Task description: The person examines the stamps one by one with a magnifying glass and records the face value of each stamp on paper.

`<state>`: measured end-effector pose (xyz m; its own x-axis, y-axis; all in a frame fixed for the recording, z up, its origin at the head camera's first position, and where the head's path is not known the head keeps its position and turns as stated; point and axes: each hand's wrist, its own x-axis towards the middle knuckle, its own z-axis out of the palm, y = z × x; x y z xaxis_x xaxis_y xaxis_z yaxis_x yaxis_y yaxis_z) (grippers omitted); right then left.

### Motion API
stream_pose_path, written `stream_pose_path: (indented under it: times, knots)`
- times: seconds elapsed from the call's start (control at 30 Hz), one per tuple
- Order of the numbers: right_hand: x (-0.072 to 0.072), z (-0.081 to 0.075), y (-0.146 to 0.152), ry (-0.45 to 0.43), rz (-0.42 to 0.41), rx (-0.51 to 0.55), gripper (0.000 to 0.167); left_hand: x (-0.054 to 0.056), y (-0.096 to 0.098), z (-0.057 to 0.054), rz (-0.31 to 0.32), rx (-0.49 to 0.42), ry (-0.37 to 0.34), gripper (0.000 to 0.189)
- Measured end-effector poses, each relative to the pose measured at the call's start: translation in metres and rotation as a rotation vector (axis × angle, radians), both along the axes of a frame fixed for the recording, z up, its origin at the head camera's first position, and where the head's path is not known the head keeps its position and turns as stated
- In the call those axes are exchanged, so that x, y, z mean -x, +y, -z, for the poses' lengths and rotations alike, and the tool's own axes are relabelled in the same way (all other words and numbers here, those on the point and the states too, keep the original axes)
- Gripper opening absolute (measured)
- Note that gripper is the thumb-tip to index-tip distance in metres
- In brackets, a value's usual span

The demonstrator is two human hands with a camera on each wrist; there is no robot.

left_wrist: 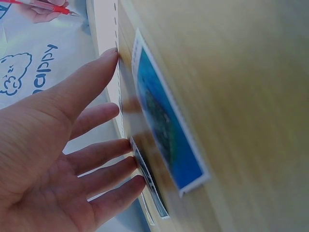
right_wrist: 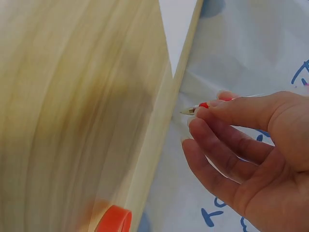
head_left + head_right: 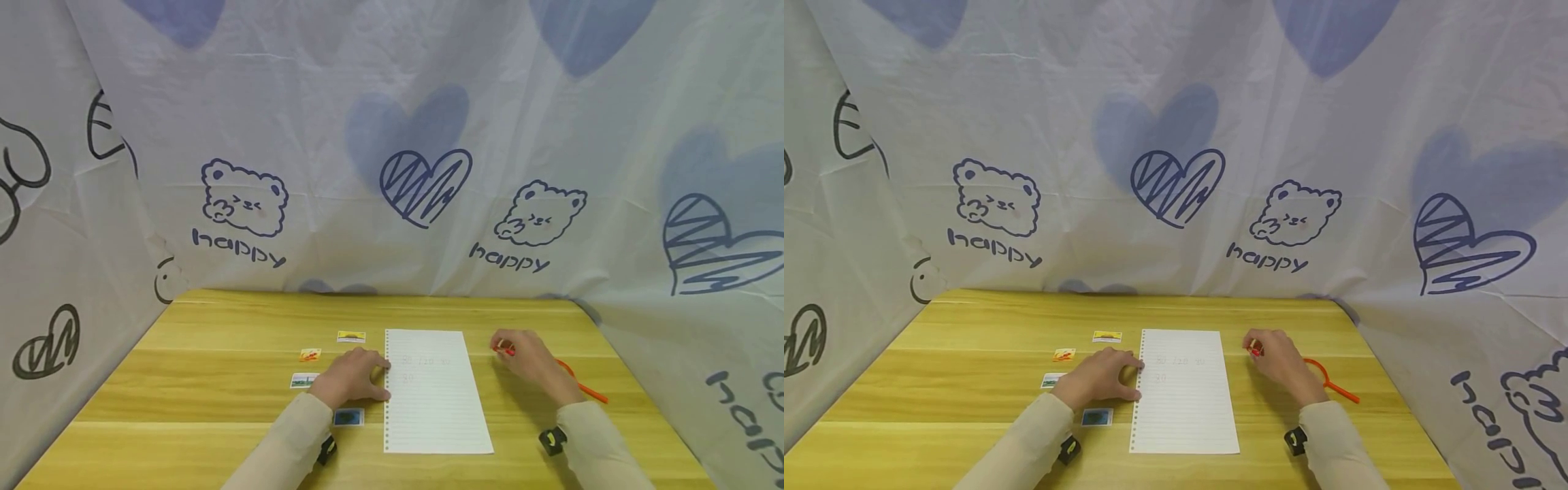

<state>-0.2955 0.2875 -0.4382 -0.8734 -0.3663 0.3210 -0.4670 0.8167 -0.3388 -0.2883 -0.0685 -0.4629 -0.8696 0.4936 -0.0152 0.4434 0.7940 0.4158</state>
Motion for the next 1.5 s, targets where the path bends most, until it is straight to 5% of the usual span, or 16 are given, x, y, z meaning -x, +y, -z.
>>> stream_pose_path:
  times: [0.43, 1.5]
  knots:
    - [0.006, 0.005, 0.013, -0.104, 0.046, -0.033, 0.020, 0.000, 0.000, -0.001, -0.006, -0.002, -0.005, 0.056]
    - [0.015, 0.023, 0.019, -0.015, -0.031, -0.167, 0.030, -0.004, 0.001, -0.004, -0.024, 0.001, -0.027, 0.055]
